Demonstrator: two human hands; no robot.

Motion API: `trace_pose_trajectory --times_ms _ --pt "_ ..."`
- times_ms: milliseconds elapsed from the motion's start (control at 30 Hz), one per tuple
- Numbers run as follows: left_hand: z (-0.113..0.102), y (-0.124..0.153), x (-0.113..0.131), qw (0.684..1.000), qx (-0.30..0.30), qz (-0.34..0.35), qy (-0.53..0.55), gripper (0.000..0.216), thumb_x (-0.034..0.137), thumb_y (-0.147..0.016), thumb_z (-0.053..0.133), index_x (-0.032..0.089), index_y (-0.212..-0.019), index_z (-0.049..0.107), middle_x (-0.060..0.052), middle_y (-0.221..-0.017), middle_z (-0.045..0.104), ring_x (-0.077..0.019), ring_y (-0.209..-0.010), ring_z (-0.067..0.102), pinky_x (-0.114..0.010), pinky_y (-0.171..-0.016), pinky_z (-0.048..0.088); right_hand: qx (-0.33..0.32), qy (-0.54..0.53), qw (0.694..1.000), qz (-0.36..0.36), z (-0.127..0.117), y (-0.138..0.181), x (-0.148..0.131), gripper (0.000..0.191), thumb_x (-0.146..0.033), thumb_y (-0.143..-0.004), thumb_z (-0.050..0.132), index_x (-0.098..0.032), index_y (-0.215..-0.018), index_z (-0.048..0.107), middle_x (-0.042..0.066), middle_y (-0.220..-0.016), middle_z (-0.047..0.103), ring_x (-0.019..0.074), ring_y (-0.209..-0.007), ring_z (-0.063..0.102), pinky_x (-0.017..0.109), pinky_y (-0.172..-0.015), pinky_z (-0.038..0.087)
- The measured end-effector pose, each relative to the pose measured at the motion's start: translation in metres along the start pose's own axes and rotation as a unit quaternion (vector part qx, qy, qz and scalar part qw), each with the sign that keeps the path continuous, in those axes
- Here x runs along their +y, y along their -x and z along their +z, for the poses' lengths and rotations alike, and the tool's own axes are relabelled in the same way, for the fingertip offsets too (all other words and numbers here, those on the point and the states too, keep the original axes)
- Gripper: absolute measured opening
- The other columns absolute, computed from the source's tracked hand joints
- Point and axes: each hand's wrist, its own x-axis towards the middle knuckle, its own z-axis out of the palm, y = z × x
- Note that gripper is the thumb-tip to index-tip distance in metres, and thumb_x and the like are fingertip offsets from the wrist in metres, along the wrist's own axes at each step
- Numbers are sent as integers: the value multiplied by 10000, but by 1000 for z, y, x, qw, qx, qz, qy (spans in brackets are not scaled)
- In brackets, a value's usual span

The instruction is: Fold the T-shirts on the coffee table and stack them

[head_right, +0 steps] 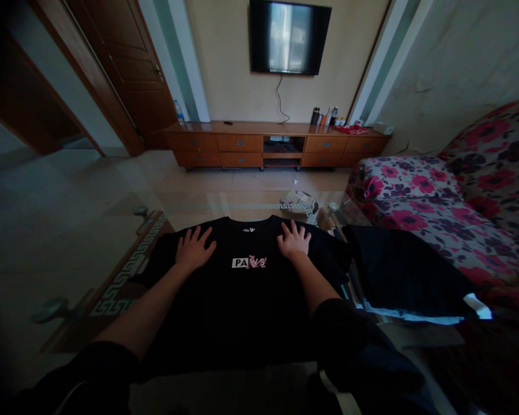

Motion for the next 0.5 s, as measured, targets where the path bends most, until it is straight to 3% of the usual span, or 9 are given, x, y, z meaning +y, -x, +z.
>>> trace_pose_trajectory --times_ms 167,267,333,433,500 --pt "11 -3 -5 1000 -2 -12 9 726 660 -943 391 338 -1594 362 -108 -1689 269 -418 -1550 174 -653 -1197 147 -55 11 998 0 5 -9 5 653 -568 -1019 244 -381 -1643 185 5 -1732 105 354 -1570 58 663 -1200 95" --pt "9 -6 -5 1000 -6 -15 26 725 644 -928 452 312 -1571 412 -130 -1677 289 -427 -1543 192 -655 -1199 158 -85 10 996 -30 1 -14 13 702 -647 -1004 241 -377 -1647 164 1 -1735 72 345 -1578 32 639 -1219 65" --pt "2 -7 -10 998 -3 -7 59 696 566 -921 514 252 -1540 460 -149 -1636 366 -393 -1519 276 -584 -1211 223 -99 5 993 -58 -4 -12 18 712 -656 -1005 241 -354 -1647 186 9 -1735 77 334 -1580 40 610 -1232 75" --pt "-21 -3 -26 991 78 -9 110 569 402 -927 521 171 -1447 533 -165 -1468 545 -310 -1387 475 -443 -1168 353 -64 11 991 -121 -15 1 20 653 -572 -1036 251 -313 -1636 254 10 -1735 71 296 -1585 36 552 -1250 67" --pt "-39 6 -43 981 150 -51 110 494 350 -915 516 156 -1366 570 -167 -1350 602 -309 -1310 524 -444 -1141 377 -33 18 988 -148 -24 17 18 621 -544 -1042 269 -313 -1619 299 1 -1737 46 291 -1586 19 555 -1250 41"
